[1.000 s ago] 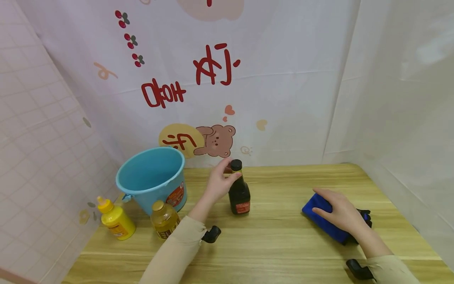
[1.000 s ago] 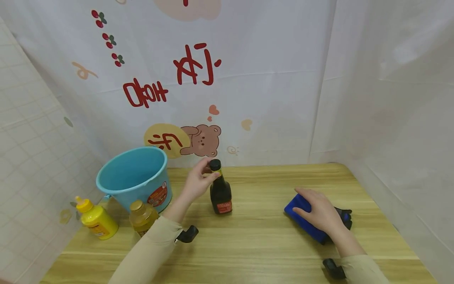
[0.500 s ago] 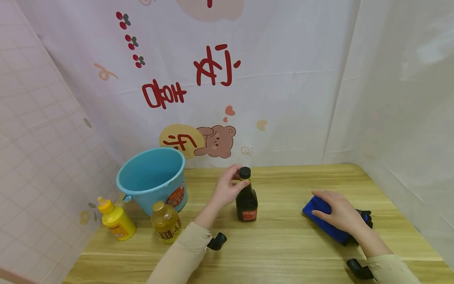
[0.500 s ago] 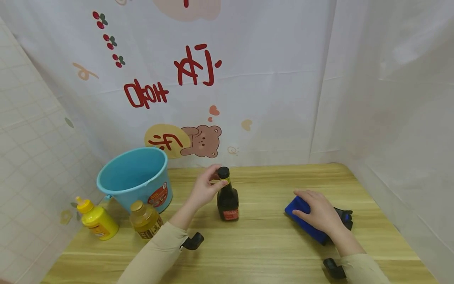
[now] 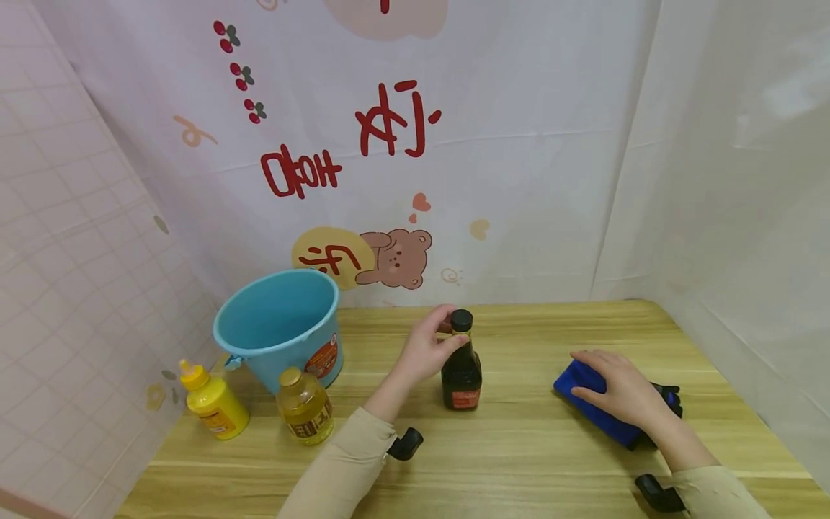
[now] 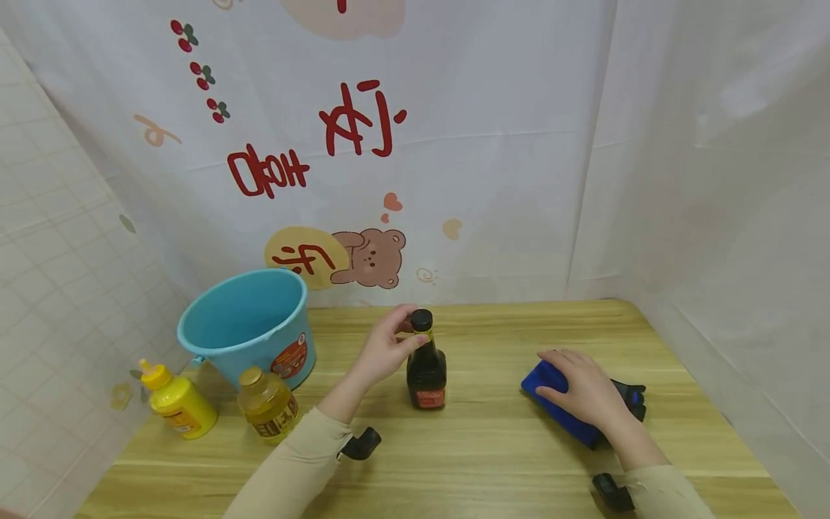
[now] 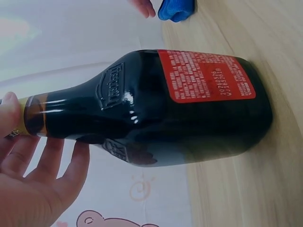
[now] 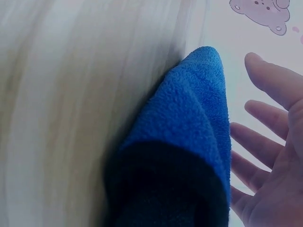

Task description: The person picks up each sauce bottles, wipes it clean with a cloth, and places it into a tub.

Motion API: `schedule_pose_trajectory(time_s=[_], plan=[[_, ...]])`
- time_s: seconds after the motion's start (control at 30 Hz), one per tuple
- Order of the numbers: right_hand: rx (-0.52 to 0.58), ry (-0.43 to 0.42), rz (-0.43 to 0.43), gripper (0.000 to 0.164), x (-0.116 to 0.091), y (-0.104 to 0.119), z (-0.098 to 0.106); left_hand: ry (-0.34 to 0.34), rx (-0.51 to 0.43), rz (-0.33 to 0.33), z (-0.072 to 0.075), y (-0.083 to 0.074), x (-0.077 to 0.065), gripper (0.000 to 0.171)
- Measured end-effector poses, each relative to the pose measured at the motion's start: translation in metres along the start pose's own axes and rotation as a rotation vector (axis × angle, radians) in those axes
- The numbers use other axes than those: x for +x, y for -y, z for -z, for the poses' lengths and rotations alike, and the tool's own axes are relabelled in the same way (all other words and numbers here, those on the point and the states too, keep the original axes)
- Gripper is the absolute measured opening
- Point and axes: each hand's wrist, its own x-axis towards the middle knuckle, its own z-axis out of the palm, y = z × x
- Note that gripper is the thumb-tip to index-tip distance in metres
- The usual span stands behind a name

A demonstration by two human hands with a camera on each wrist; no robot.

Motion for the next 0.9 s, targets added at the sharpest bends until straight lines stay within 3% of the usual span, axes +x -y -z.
schedule_pose_trajectory(time_s=[0.3,0.5,0.9], plan=[[-0.038,0.028,0.027,0.058,0.0013,-0.0039,-0.0026,0.027,-0.004,0.030,0.0018,0.0003,-0.0010,0.033],[-0.094,0.086,0.001,0.055,0.0024,-0.0047,-0.0051,0.037,0.002,0.022,0.0030,0.0020,-0.0007,0.034],[-0.083,0.181,-0.040,0.064,-0.0013,-0.0076,-0.0096,0.048,0.000,0.028,0.0028,0.0006,-0.0014,0.033]])
